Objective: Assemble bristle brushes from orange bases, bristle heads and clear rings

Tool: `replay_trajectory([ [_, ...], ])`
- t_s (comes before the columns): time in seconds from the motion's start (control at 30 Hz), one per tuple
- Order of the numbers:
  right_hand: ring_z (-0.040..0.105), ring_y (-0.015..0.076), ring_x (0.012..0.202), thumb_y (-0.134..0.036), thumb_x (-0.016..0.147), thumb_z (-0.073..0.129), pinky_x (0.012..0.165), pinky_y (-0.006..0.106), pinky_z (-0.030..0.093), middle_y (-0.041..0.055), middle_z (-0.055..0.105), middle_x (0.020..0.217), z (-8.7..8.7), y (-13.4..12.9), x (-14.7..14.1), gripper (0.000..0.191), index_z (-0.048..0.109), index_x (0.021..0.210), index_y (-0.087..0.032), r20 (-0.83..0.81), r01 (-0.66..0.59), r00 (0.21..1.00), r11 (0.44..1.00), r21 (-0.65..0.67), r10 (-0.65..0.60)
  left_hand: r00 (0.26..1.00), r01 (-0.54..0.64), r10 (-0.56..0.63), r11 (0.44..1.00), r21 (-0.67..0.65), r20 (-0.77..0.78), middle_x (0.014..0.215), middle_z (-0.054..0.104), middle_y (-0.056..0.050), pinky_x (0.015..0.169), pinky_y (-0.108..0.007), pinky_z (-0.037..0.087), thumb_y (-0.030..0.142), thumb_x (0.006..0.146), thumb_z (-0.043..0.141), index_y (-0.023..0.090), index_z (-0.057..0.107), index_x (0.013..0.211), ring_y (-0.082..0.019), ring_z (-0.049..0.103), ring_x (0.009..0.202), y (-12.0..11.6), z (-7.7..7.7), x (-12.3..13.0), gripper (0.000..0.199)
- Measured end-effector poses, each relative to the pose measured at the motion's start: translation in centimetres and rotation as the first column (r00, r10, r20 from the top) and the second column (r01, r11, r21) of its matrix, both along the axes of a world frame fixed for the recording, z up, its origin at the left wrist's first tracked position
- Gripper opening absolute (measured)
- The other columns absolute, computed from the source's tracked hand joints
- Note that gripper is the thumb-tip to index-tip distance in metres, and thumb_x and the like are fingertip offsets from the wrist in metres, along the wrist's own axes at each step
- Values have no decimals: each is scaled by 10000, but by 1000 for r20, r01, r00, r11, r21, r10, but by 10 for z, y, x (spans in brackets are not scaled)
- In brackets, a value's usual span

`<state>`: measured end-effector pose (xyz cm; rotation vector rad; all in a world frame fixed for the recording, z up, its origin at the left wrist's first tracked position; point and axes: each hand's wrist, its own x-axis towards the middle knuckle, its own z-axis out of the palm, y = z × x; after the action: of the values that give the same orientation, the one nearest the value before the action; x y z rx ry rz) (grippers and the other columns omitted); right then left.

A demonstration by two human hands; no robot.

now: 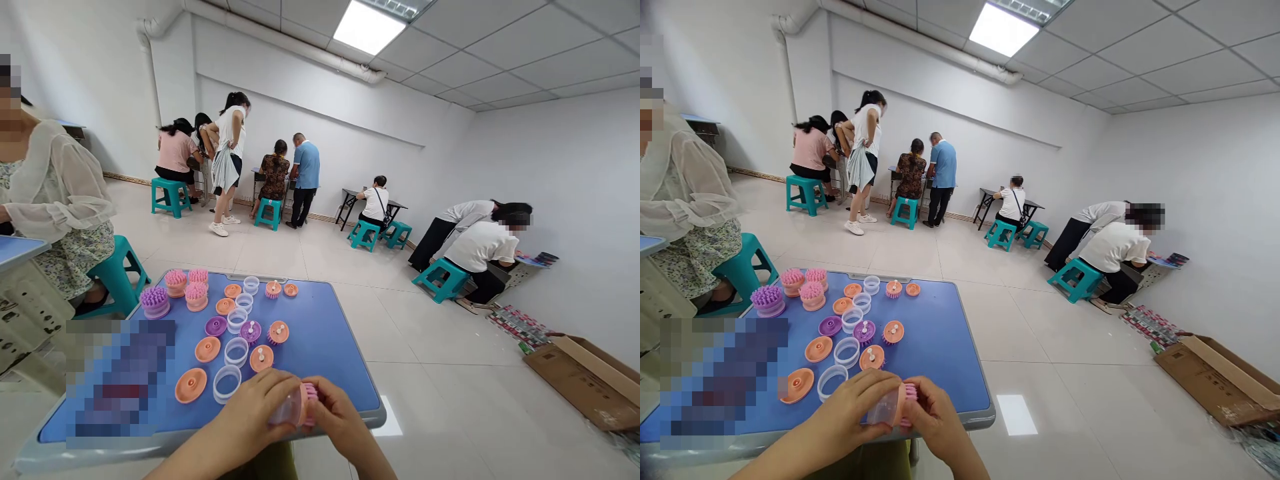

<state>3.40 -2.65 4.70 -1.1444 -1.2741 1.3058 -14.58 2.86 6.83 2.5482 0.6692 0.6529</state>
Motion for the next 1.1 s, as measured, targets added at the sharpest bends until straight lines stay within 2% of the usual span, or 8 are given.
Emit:
replay_trajectory([
  [0.1,517,117,431,-634,832,420,412,219,396,-4,577,570,-7,-1,4,510,624,768,-170,-10,40,999,998,-46,-41,999,39,-38,997,59,-22,1106,650,-83,831,-344,512,150,719,686,198,543,1096,-240,606,986,-2,3,8,407],
  [0.27,590,200,873,-519,698,704,748,304,476,51,634,1030,-8,-4,18,542,553,1158,-275,-75,9,997,993,117,0,996,-70,66,996,-55,-67,1106,650,-85,834,-337,513,165,670,723,195,525,1110,-234,617,978,-1,8,17,483],
  [0.4,564,170,815,-410,734,716,739,276,465,29,640,920,-2,-5,23,353,625,1035,-250,-70,-14,997,994,107,22,989,8,-3,999,32,-147,1140,632,-102,845,-356,507,167,689,720,188,505,1133,-249,606,1005,0,7,25,494],
  [0.57,561,162,781,-416,695,748,704,267,473,26,638,878,-7,-6,30,381,644,1001,-214,-200,-9,980,999,46,18,977,82,-44,980,179,-207,1094,640,-83,786,-337,517,202,788,615,210,478,1138,-237,612,953,-1,5,36,376],
  [0.77,568,139,623,-427,634,788,552,242,487,27,657,759,-17,-2,43,414,676,938,-170,-334,146,929,987,-67,-161,910,213,-110,951,224,-399,1065,646,-123,740,-369,533,273,797,629,146,507,1132,-273,618,925,8,24,64,378],
  [0.9,599,142,632,-465,630,780,536,228,501,32,680,765,-14,6,58,422,680,927,-183,-418,339,830,929,-147,-369,922,234,-186,967,104,-341,1214,588,-108,870,-358,486,373,781,646,198,488,1220,-264,573,1065,48,47,91,498],
  [1.0,608,135,640,-455,626,787,591,244,530,17,686,763,-13,10,73,391,686,912,-209,-451,476,737,860,-185,-504,942,-17,31,999,46,-334,1331,497,-73,957,-303,420,420,806,615,237,422,1297,-220,490,1180,103,57,111,558],
  [1.1,623,146,638,-464,596,802,596,263,542,15,690,756,-16,11,86,410,687,910,-227,-472,526,683,824,-213,-558,884,-196,216,976,91,-414,1246,541,-125,943,-426,418,339,841,597,149,511,1203,-267,497,1147,162,55,125,418],
])
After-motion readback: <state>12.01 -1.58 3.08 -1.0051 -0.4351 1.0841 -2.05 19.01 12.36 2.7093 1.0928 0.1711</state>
